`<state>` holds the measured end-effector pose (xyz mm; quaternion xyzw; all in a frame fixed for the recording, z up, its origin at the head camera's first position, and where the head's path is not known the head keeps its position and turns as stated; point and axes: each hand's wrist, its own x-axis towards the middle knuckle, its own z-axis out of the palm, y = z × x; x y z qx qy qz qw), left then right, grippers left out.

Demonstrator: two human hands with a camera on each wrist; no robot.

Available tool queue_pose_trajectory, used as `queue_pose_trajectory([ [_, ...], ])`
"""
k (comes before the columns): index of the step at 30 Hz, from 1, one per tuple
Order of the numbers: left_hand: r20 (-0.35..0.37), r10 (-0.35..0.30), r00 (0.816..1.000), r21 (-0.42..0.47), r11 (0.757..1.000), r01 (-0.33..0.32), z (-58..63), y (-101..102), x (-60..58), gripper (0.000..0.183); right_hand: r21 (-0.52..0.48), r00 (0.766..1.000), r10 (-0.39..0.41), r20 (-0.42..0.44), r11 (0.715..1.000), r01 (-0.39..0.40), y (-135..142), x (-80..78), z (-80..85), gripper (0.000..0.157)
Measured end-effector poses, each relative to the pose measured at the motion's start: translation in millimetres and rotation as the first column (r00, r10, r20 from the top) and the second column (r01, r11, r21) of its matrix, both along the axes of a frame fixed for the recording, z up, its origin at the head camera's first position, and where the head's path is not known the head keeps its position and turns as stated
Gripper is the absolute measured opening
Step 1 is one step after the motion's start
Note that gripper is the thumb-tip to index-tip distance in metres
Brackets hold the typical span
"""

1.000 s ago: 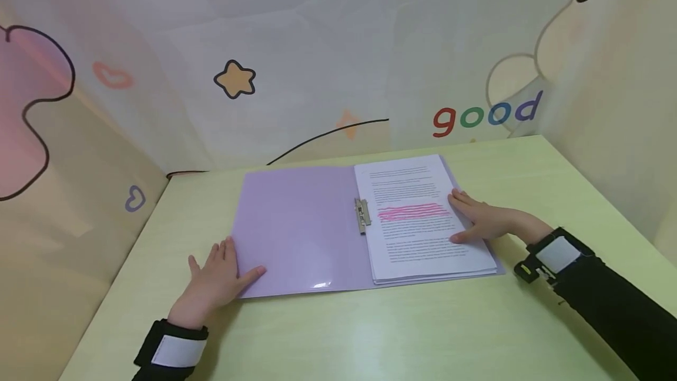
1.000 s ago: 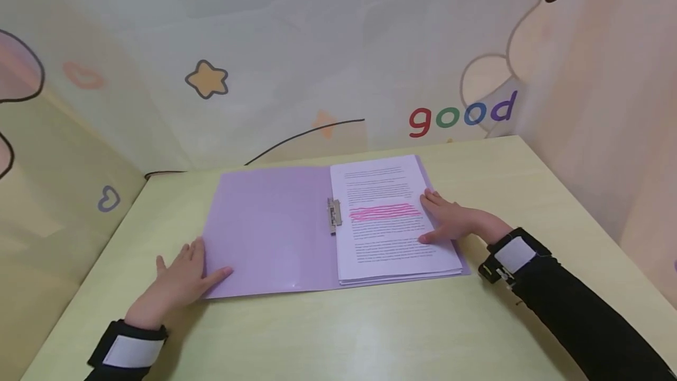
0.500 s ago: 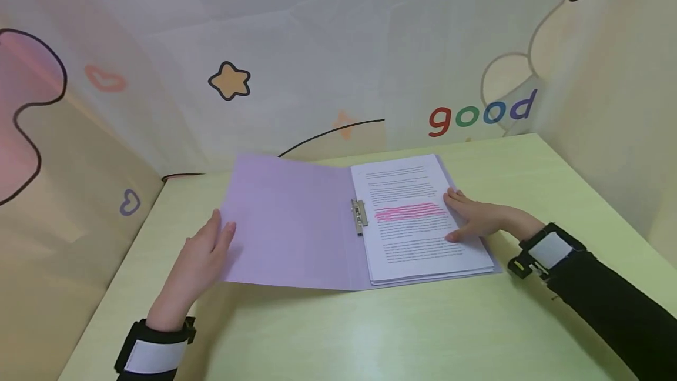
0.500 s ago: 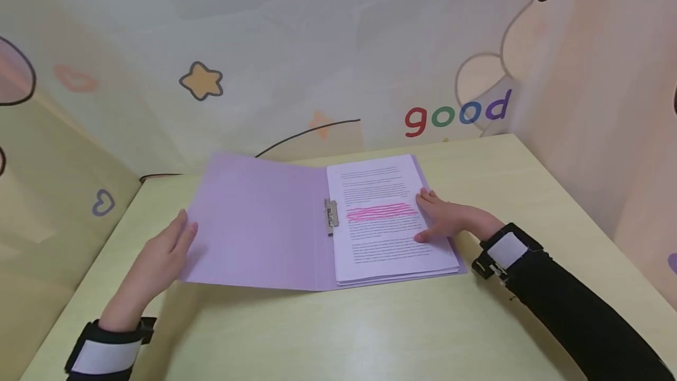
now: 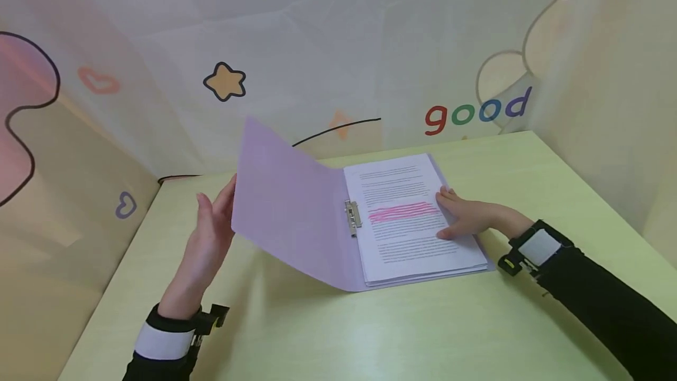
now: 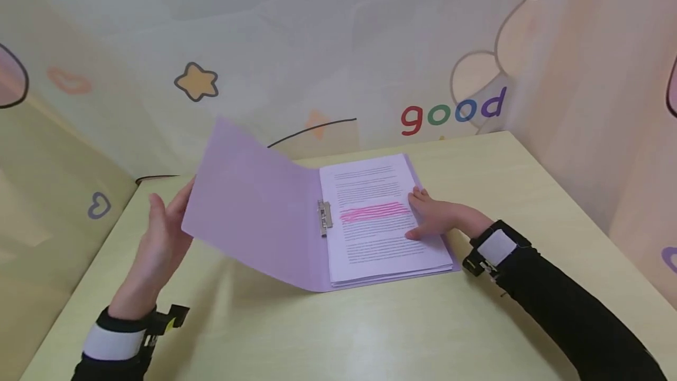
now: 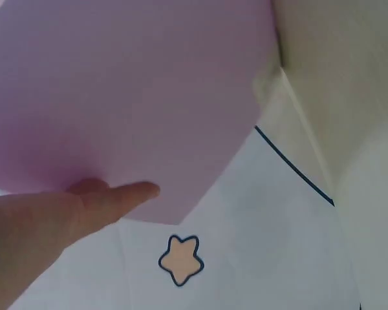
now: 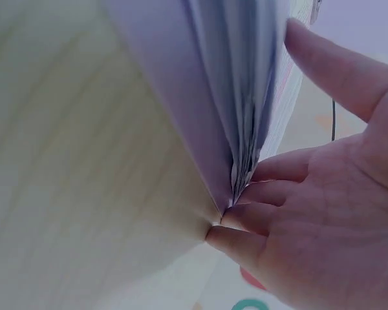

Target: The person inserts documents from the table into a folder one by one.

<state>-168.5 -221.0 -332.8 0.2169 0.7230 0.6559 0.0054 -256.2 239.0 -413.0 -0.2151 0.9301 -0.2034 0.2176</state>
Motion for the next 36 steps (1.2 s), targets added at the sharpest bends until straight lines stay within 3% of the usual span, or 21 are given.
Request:
queue_pose_trajectory([
  [2,-0.027,0.051,0.998,-0.083,0.995,-0.053,-4.7,8,-4.2,0.068,-0.009,1.0,0.004,-0.002,1.0,-0.004,-5,-0.2,0.0,0.102],
  [5,-0.05,0.074,0.996,-0.266,0.96,-0.085,-16.6,22,-9.5,0.063,-0.032,1.0,0.014,0.001,0.999,-0.014,-15,0.3,-0.1,0.1],
  [7,-0.072,0.016,0.997,-0.333,0.942,-0.039,-26.4,31,-13.8,0.057,-0.043,1.0,0.026,0.006,0.999,-0.025,-20,1.1,-0.4,0.099],
  [11,-0.124,-0.083,0.989,-0.381,0.924,0.03,-40.5,52,-20.3,0.05,-0.046,0.999,0.048,0.01,0.998,-0.047,-28,1.5,-0.6,0.095],
  [14,-0.151,-0.085,0.985,-0.419,0.908,0.014,-46.6,67,-25.4,0.053,-0.056,0.999,0.052,0.016,0.997,-0.051,-30,-0.2,0.2,0.092],
  [17,-0.133,-0.084,0.987,-0.496,0.868,0.007,-52.4,79,-28.6,0.065,-0.093,0.998,0.043,0.035,0.995,-0.04,-27,-2.5,0.5,0.087],
  [20,-0.101,-0.116,0.988,-0.593,0.804,0.033,-57.5,88,-29.2,0.077,-0.159,0.997,0.037,0.062,0.987,-0.026,-23,-4.5,-1.4,0.081],
  [25,-0.117,-0.181,0.977,-0.764,0.645,0.028,-64.2,102,-24.5,0.078,-0.344,0.994,0.093,0.062,0.937,-0.067,-14,-7.2,-7.2,0.062],
  [27,-0.135,-0.19,0.972,-0.805,0.594,0.004,-66.1,106,-23.2,0.076,-0.379,0.997,0.069,0.044,0.924,-0.047,-11,-6.7,-7.0,0.055],
  [31,-0.129,-0.199,0.971,-0.856,0.518,-0.007,-67.3,113,-22.4,0.076,-0.354,0.994,-0.107,0.006,0.929,0.103,-8,-3.8,-0.2,0.051],
  [33,-0.122,-0.211,0.97,-0.878,0.478,-0.006,-68.2,115,-22.9,0.076,-0.35,0.978,-0.209,-0.009,0.917,0.192,-8,-2.2,4.7,0.053],
  [36,-0.112,-0.237,0.965,-0.905,0.425,-0.001,-70.0,118,-24.0,0.075,-0.371,0.937,-0.348,-0.038,0.875,0.31,-9,-0.1,11.7,0.059],
])
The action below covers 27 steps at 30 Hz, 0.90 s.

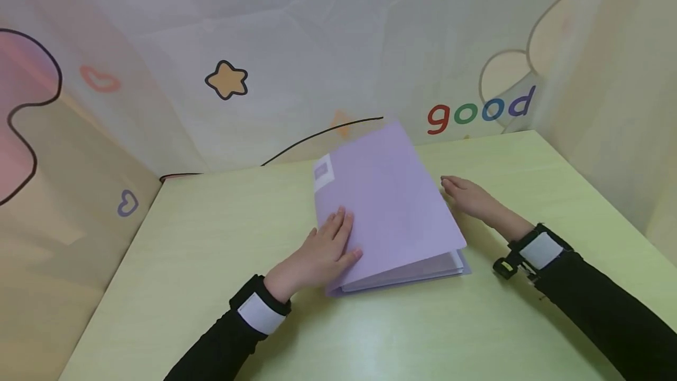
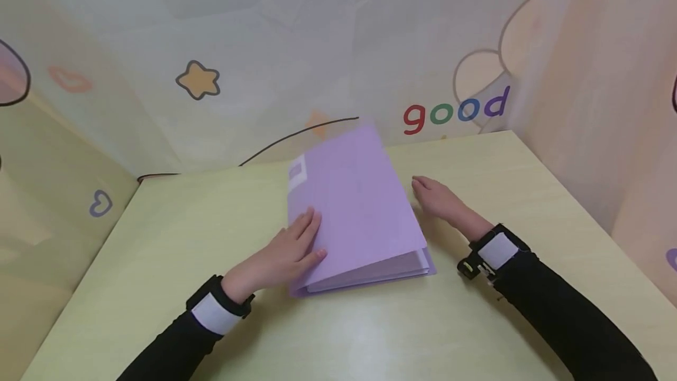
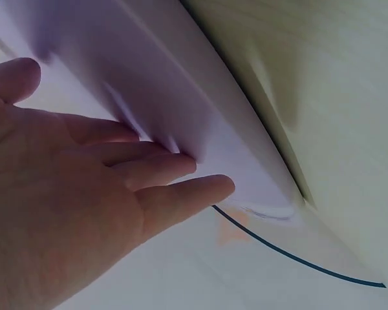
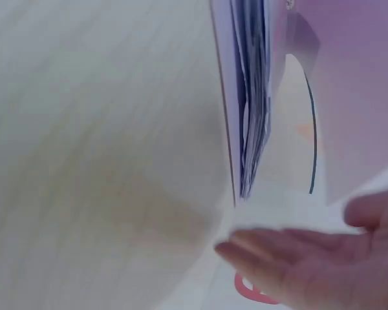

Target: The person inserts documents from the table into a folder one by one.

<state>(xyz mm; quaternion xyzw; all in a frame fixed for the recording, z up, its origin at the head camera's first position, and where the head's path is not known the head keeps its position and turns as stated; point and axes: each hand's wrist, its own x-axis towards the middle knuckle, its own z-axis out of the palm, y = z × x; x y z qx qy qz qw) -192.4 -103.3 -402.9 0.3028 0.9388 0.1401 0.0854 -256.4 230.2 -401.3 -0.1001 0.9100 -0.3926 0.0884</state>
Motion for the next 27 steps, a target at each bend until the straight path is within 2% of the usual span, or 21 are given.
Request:
queue_pose_trajectory([
  [1,-0.002,-0.007,1.0,-0.018,1.0,0.007,-0.9,1,0.0,0.075,0.001,0.999,-0.038,-0.013,0.999,0.038,0,0.9,1.8,0.061],
  [3,0.002,-0.02,1.0,-0.054,0.998,0.02,-2.3,2,0.0,0.075,0.016,0.997,-0.062,-0.049,0.998,0.062,-1,2.4,4.3,0.063],
  [5,0.006,-0.03,1.0,-0.088,0.996,0.03,-2.9,4,0.4,0.075,0.05,0.996,-0.017,-0.087,0.999,0.021,-2,3.4,4.2,0.065],
  [7,0.01,-0.038,0.999,-0.127,0.991,0.039,-4.3,5,0.5,0.075,0.109,0.989,0.087,-0.117,0.991,-0.074,-6,5.3,1.8,0.068],
  [11,0.013,-0.057,0.998,-0.185,0.981,0.058,-4.9,7,0.6,0.075,0.248,0.939,0.317,-0.133,0.928,-0.278,-18,12.3,-7.7,0.075],
  [15,0.01,-0.078,0.997,-0.224,0.971,0.078,-5.2,9,-0.5,0.075,0.349,0.893,0.445,-0.067,0.849,-0.397,-29,22.4,-14.1,0.08],
  [18,0.014,-0.092,0.996,-0.252,0.963,0.093,-4.4,9,-1.3,0.075,0.398,0.873,0.487,0.002,0.801,-0.447,-34,28.0,-14.7,0.083],
  [21,0.017,-0.104,0.994,-0.283,0.953,0.105,-4.6,10,-3.1,0.075,0.448,0.861,0.507,0.028,0.764,-0.465,-37,30.6,-14.1,0.084],
  [27,0.033,-0.116,0.993,-0.319,0.94,0.12,-3.2,11,-6.3,0.077,0.512,0.856,0.516,0.03,0.728,-0.457,-41,30.9,-15.6,0.086],
])
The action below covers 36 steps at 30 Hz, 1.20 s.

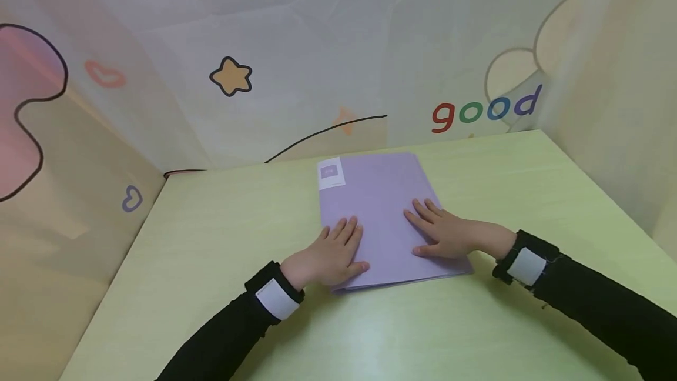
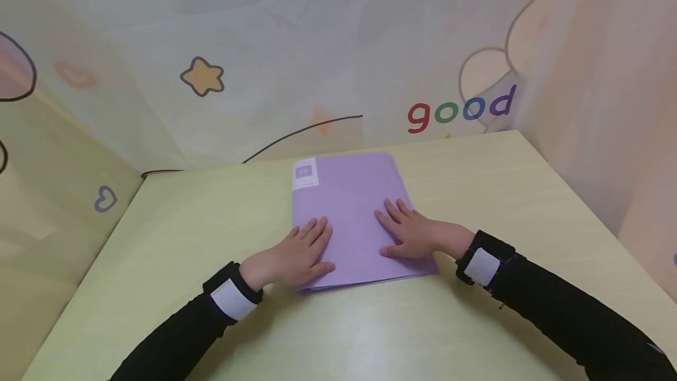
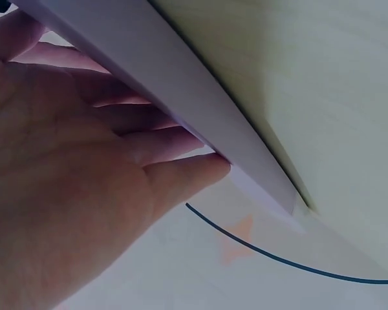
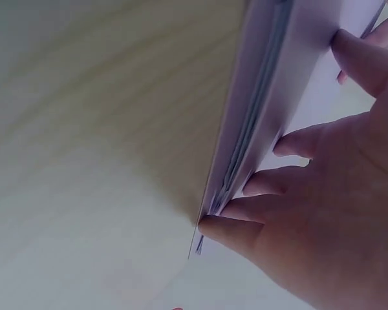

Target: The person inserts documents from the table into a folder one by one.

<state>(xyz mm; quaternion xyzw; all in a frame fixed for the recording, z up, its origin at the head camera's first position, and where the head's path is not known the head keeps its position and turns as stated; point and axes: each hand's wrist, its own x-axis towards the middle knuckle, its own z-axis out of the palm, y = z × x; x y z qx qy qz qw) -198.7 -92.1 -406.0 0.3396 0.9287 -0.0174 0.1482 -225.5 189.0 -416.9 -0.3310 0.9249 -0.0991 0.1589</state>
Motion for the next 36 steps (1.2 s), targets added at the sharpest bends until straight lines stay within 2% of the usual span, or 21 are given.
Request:
queue_pose_trajectory([
  [4,-0.005,-0.01,1.0,-0.032,0.999,0.01,1.4,1,-4.5,0.077,0.008,1.0,0.011,-0.001,1.0,-0.011,-2,-4.5,0.1,0.086],
  [8,-0.025,-0.007,1.0,-0.069,0.998,0.006,0.9,2,-13.9,0.077,0.011,1.0,0.019,-0.001,1.0,-0.019,-4,-14.7,-0.2,0.086],
  [16,0.027,0.036,0.999,-0.074,0.997,-0.034,2.7,0,-31.5,0.077,0.022,0.999,0.013,0.037,1.0,-0.014,-10,-32.0,1.9,0.084],
  [24,0.086,0.066,0.994,-0.059,0.996,-0.061,9.8,-5,-42.8,0.077,0.015,0.997,-0.005,0.079,1.0,0.004,-17,-41.8,7.5,0.085],
  [29,0.068,0.059,0.996,-0.015,0.998,-0.058,7.7,-9,-43.9,0.077,0.0,0.996,-0.031,0.086,1.0,0.032,-17,-45.8,6.1,0.088],
  [36,-0.04,0.073,0.997,0.086,0.994,-0.069,-3.1,-14,-37.6,0.077,-0.096,0.994,-0.085,0.073,0.991,0.092,-16,-42.2,11.4,0.084],
])
